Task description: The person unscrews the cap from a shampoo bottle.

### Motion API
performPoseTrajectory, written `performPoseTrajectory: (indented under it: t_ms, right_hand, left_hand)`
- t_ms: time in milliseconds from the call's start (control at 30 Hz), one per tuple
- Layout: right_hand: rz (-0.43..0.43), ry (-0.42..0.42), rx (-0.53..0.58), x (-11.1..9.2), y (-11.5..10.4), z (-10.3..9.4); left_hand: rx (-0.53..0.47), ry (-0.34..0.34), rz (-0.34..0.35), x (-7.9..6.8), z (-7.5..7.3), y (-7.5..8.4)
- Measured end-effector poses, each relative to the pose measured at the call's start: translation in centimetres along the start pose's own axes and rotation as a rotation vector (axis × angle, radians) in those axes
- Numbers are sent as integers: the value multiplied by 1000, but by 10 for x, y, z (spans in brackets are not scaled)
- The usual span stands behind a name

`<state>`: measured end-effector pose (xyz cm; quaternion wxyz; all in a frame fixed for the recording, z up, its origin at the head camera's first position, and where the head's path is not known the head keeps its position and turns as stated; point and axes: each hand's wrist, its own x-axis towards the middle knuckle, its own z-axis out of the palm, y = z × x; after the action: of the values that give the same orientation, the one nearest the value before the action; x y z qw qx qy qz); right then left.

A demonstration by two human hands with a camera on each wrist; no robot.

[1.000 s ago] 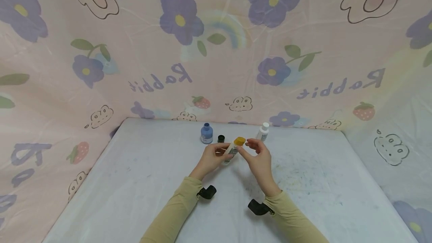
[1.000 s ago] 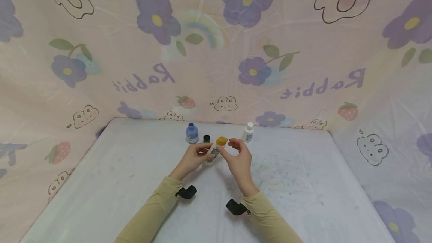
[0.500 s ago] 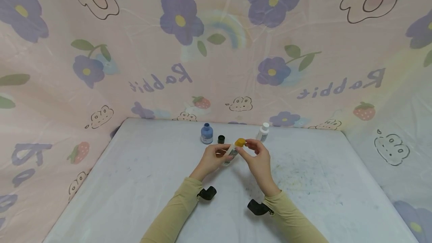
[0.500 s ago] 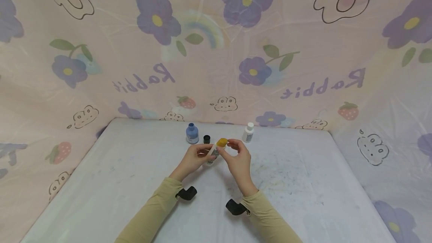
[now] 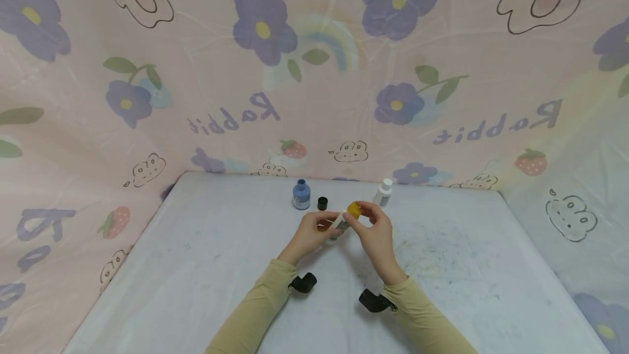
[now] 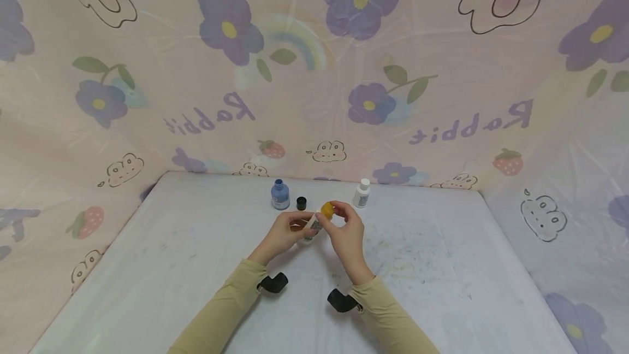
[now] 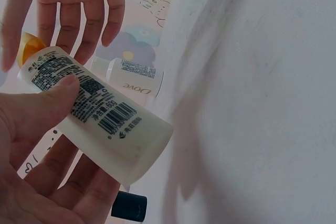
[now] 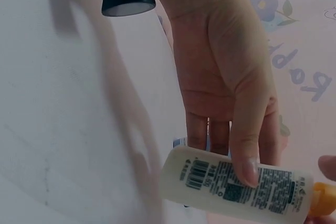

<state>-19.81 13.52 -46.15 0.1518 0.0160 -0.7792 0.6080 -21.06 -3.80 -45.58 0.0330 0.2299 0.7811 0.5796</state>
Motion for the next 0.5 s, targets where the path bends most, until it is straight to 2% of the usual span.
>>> performPoseTrajectory:
  t_ms: [233, 433, 500]
  right_hand:
    - [-19, -2, 15, 1, -1, 0]
    - [-26, -46, 16, -8, -31, -5]
    - [-32, -62, 21, -9, -35, -6]
  left_hand:
    - [-12, 1, -1, -2, 0, 7]
    - [-8, -2, -14, -1, 1, 5]
    - [-6, 1, -17, 2, 2, -4]
